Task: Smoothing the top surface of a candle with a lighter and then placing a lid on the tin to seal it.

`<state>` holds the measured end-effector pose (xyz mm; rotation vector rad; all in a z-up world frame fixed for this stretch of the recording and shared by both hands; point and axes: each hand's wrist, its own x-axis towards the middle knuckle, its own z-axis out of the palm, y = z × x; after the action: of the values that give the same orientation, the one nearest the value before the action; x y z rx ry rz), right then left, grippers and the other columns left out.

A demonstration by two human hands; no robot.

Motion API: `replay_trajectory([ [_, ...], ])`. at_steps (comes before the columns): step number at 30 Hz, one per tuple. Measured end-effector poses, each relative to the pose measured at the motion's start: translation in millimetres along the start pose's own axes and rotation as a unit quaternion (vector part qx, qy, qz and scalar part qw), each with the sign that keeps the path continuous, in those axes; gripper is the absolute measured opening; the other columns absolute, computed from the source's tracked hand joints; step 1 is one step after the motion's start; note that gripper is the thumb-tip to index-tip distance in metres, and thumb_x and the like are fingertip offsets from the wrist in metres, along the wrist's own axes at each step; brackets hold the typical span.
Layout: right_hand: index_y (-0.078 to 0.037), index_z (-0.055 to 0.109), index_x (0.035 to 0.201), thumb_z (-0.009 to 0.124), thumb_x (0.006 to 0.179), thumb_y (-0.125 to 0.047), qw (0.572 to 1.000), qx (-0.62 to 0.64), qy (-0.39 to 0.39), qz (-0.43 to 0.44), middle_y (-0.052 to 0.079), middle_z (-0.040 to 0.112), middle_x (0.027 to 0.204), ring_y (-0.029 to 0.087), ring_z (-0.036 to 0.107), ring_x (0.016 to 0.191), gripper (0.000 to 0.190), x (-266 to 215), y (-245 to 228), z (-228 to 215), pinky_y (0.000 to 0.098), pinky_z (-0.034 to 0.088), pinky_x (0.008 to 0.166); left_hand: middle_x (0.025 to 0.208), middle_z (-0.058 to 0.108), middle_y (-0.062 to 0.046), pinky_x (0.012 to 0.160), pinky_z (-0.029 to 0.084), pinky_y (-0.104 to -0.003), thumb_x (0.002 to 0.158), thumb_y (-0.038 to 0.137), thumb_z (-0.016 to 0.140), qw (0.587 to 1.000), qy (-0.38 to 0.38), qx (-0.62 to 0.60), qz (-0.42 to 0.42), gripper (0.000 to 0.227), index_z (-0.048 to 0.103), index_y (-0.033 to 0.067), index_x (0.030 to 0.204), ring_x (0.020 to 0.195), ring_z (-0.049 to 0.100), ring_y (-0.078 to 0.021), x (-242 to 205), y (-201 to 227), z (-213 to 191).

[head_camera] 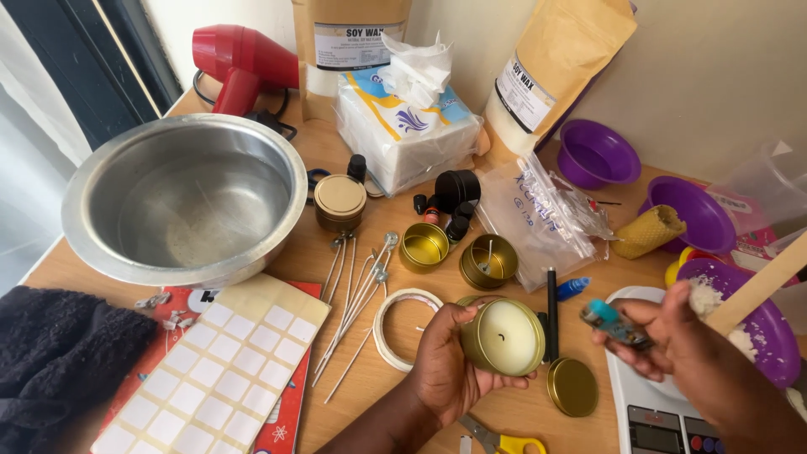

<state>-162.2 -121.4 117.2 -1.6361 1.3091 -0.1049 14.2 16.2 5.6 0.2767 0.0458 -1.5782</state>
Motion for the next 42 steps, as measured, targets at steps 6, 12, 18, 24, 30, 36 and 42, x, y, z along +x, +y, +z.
replay_trajectory([
  [6, 0.018, 0.067, 0.078, 0.003, 0.104, -0.074, 0.959, 0.158, 0.07, -0.226, 0.029, 0.057, 0.071, 0.03, 0.033, 0.046, 0.115, 11.7, 64.3, -32.5, 0.0402, 0.026, 0.047, 0.113, 0.064, -0.021, 0.071, 0.052, -0.056, 0.074, 0.03, 0.052, 0.998, 0.054, -0.015, 0.004, 0.039, 0.06, 0.0097, 0.106, 0.096, 0.062, -0.0466, -5.2, 4.8, 12.0],
  [12, -0.002, 0.071, 0.104, 0.019, 0.094, -0.057, 0.985, 0.028, 0.125, -0.115, 0.009, 0.052, 0.073, 0.019, 0.044, 0.066, 0.077, 28.7, 67.1, 21.6, 0.0307, 0.034, 0.057, 0.1, 0.063, -0.027, 0.076, 0.052, -0.053, 0.081, 0.043, 0.048, 0.997, 0.068, 0.023, -0.011, 0.056, 0.057, -0.0033, 0.112, 0.082, 0.062, -0.0495, -6.0, 3.1, 18.7],
  [18, -0.008, 0.063, 0.108, 0.058, 0.085, -0.02, 0.885, -0.186, 0.225, -0.362, 0.014, 0.066, 0.094, 0.03, 0.063, 0.089, 0.027, 34.6, 65.9, 63.3, 0.0391, 0.047, 0.078, 0.102, 0.063, -0.026, 0.076, 0.054, -0.053, 0.077, 0.04, 0.059, 0.994, 0.094, 0.053, 0.023, 0.054, 0.055, -0.0007, 0.113, 0.083, 0.062, -0.0488, -14.9, 2.8, 37.3],
  [24, 0.002, 0.052, 0.124, 0.056, 0.086, -0.018, 0.839, -0.04, 0.294, -0.456, 0.016, 0.062, 0.122, 0.027, 0.06, 0.116, 0.043, -13.1, 31.1, 63.8, 0.0366, 0.045, 0.098, 0.097, 0.064, -0.025, 0.07, 0.055, -0.046, 0.078, 0.045, 0.053, 0.987, 0.123, 0.1, 0.033, 0.062, 0.057, -0.0021, 0.119, 0.078, 0.063, -0.0454, -17.7, 1.9, 45.5],
  [30, -0.008, 0.047, 0.134, 0.077, 0.073, -0.037, 0.87, -0.017, 0.143, -0.472, 0.01, 0.054, 0.135, 0.021, 0.052, 0.125, 0.074, -27.6, 55.7, 83.8, 0.0342, 0.039, 0.103, 0.109, 0.063, -0.033, 0.067, 0.057, -0.041, 0.083, 0.041, 0.052, 0.995, 0.047, 0.087, 0.012, 0.061, 0.053, -0.0056, 0.123, 0.082, 0.064, -0.0485, -12.3, -5.0, 40.0],
  [36, -0.017, 0.038, 0.139, 0.087, 0.062, -0.027, 0.915, 0.066, 0.151, -0.369, 0.009, 0.044, 0.138, 0.014, 0.053, 0.116, 0.092, -20.7, 54.8, 106.7, 0.0228, 0.06, 0.076, 0.116, 0.063, -0.027, 0.068, 0.056, -0.049, 0.083, 0.039, 0.053, 0.996, 0.056, 0.065, -0.035, 0.057, 0.053, 0.0028, 0.127, 0.093, 0.061, -0.0523, -4.6, -10.8, 27.9],
  [42, -0.01, 0.047, 0.13, 0.089, 0.059, -0.028, 0.851, 0.091, 0.238, -0.459, 0.007, 0.061, 0.129, 0.013, 0.065, 0.106, 0.084, -11.7, 59.4, 113.9, 0.02, 0.057, 0.067, 0.119, 0.062, -0.019, 0.074, 0.052, -0.052, 0.085, 0.033, 0.05, 0.993, 0.114, 0.038, -0.009, 0.05, 0.057, -0.0023, 0.12, 0.101, 0.06, -0.037, -4.1, -12.8, 39.9],
])
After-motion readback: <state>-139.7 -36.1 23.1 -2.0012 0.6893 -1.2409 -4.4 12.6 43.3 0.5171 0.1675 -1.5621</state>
